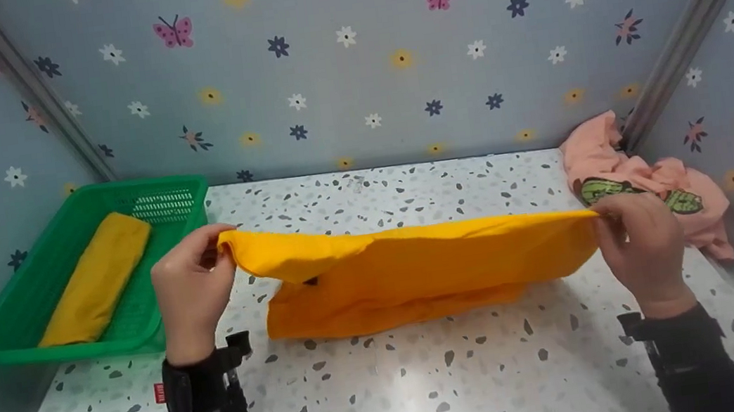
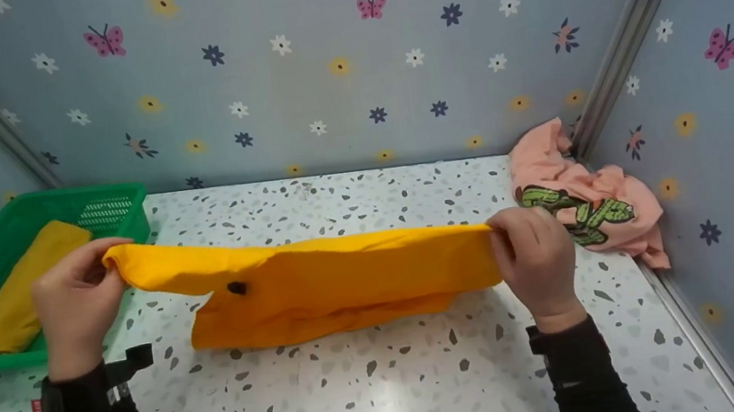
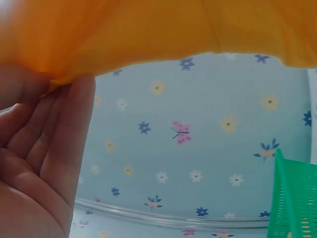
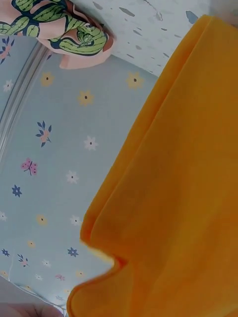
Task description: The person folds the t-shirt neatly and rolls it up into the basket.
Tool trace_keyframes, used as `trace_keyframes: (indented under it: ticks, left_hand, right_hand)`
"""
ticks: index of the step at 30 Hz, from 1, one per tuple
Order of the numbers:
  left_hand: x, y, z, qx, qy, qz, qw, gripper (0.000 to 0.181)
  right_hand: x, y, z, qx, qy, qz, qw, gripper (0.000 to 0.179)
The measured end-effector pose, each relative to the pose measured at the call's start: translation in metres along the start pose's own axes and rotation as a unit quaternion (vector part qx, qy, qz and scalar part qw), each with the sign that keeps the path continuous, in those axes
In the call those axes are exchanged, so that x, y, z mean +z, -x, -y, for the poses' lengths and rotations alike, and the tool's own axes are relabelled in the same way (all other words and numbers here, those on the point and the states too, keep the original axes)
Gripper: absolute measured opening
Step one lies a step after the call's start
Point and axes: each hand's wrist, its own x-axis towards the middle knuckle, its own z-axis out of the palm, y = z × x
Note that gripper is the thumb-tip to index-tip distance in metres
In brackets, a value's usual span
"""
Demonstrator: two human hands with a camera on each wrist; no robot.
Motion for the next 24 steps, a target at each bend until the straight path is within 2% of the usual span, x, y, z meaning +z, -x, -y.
trace_keyframes:
  ticks: [2, 4, 8, 12, 14, 16, 17, 19, 20, 22, 24]
  left_hand:
    - [-0.006, -0.002, -0.006, 0.012, 0.002, -0.016, 0.9998, 0.017]
    - [-0.010, -0.003, -0.012, 0.022, 0.004, -0.028, 0.9993, 0.018]
    - [-0.014, -0.003, -0.017, 0.033, 0.007, -0.029, 0.9990, 0.019]
    - [-0.011, -0.001, -0.011, 0.036, -0.007, 0.011, 0.9993, 0.018]
    - [-0.008, 0.001, -0.008, 0.030, -0.018, 0.048, 0.9982, 0.018]
    - [-0.003, 0.001, -0.006, 0.025, -0.031, 0.096, 0.9946, 0.017]
    - [0.001, 0.002, -0.005, 0.020, -0.039, 0.125, 0.9912, 0.016]
    - [0.009, 0.001, -0.002, 0.008, -0.052, 0.190, 0.9803, 0.012]
    - [0.013, 0.000, 0.001, 0.003, -0.056, 0.222, 0.9734, 0.010]
    - [0.024, -0.003, 0.008, -0.014, -0.064, 0.281, 0.9574, 0.008]
    - [0.034, -0.008, 0.018, -0.038, -0.067, 0.329, 0.9412, 0.008]
  right_hand:
    - [0.001, -0.002, 0.004, -0.002, -0.012, -0.047, 0.9988, 0.028]
    - [0.001, -0.005, 0.008, -0.005, -0.017, -0.078, 0.9968, 0.032]
    - [-0.001, -0.008, 0.012, -0.009, -0.018, -0.086, 0.9961, 0.032]
    - [-0.002, -0.003, 0.006, -0.011, -0.024, -0.039, 0.9989, 0.035]
    - [-0.004, 0.000, -0.001, -0.021, -0.028, 0.015, 0.9993, 0.036]
    - [-0.007, 0.003, -0.007, -0.031, -0.041, 0.090, 0.9946, 0.030]
    - [-0.008, 0.004, -0.009, -0.034, -0.051, 0.131, 0.9896, 0.021]
    - [-0.010, 0.004, -0.012, -0.027, -0.068, 0.219, 0.9729, 0.007]
    - [-0.010, 0.004, -0.013, -0.014, -0.074, 0.263, 0.9617, 0.012]
    - [-0.006, 0.005, -0.016, 0.021, -0.086, 0.347, 0.9336, 0.024]
    - [0.000, 0.004, -0.019, 0.071, -0.087, 0.423, 0.8990, 0.019]
